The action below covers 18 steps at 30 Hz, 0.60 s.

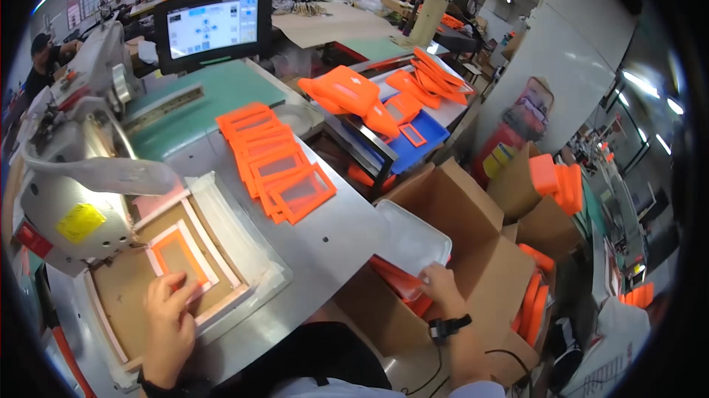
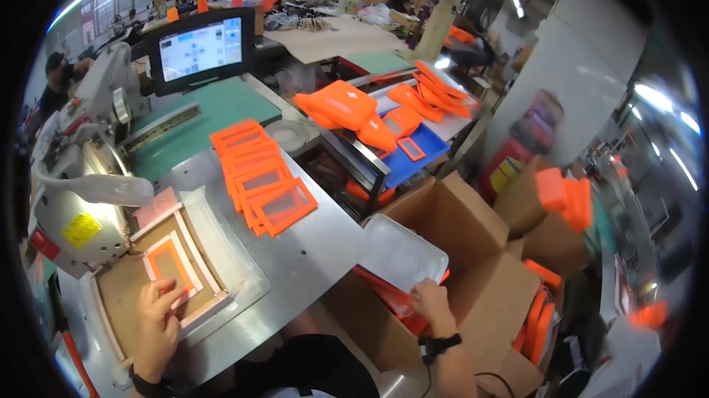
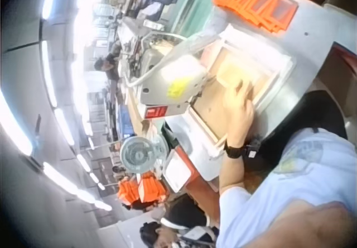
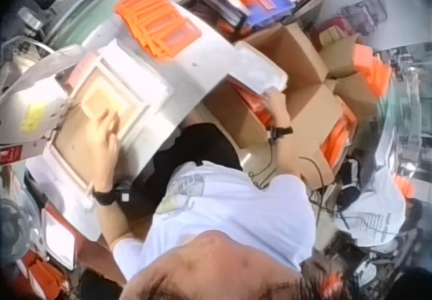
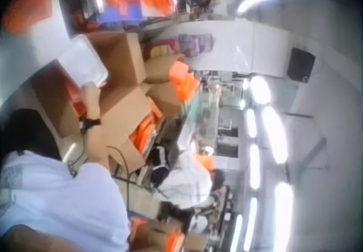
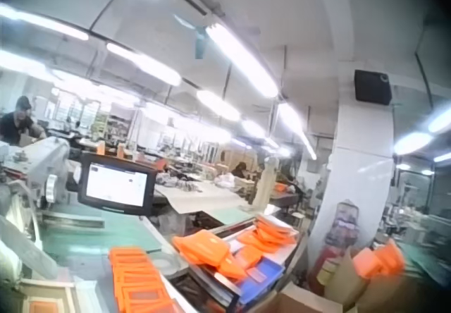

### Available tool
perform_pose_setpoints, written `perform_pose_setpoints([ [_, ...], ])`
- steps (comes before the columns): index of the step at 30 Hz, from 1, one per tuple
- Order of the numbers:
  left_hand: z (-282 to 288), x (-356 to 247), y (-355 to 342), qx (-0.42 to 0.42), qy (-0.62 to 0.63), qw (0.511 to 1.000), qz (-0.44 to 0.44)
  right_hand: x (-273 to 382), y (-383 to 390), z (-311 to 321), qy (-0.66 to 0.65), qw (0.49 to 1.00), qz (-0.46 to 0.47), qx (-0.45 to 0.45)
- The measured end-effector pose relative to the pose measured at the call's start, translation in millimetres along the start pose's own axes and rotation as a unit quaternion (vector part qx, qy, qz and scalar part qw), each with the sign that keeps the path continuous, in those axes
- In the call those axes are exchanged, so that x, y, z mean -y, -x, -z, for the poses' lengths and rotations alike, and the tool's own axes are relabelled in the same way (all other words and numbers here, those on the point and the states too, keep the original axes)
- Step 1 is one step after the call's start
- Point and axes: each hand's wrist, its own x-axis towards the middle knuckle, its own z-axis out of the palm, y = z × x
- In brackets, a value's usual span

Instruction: Using an industrial sewing machine to stitch together components of orange leather/synthetic cases.

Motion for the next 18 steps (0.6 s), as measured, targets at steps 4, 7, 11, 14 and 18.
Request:
perform_pose_setpoints([
  [4,-2,5,-3,-0.006,0.036,0.999,0.010,5,6,-16,-0.052,0.996,-0.008,-0.076],
  [7,-1,3,-5,-0.019,0.043,0.999,0.006,-11,0,-11,-0.177,0.969,-0.015,-0.170],
  [11,0,0,-4,-0.047,0.048,0.998,-0.017,-23,-8,28,-0.347,0.885,-0.115,-0.287],
  [14,8,-14,-7,-0.023,0.064,0.998,-0.008,-37,2,56,-0.586,0.732,-0.145,-0.317],
  [18,42,-17,10,0.027,0.036,0.991,-0.123,-18,10,89,-0.841,0.475,-0.033,-0.256],
])
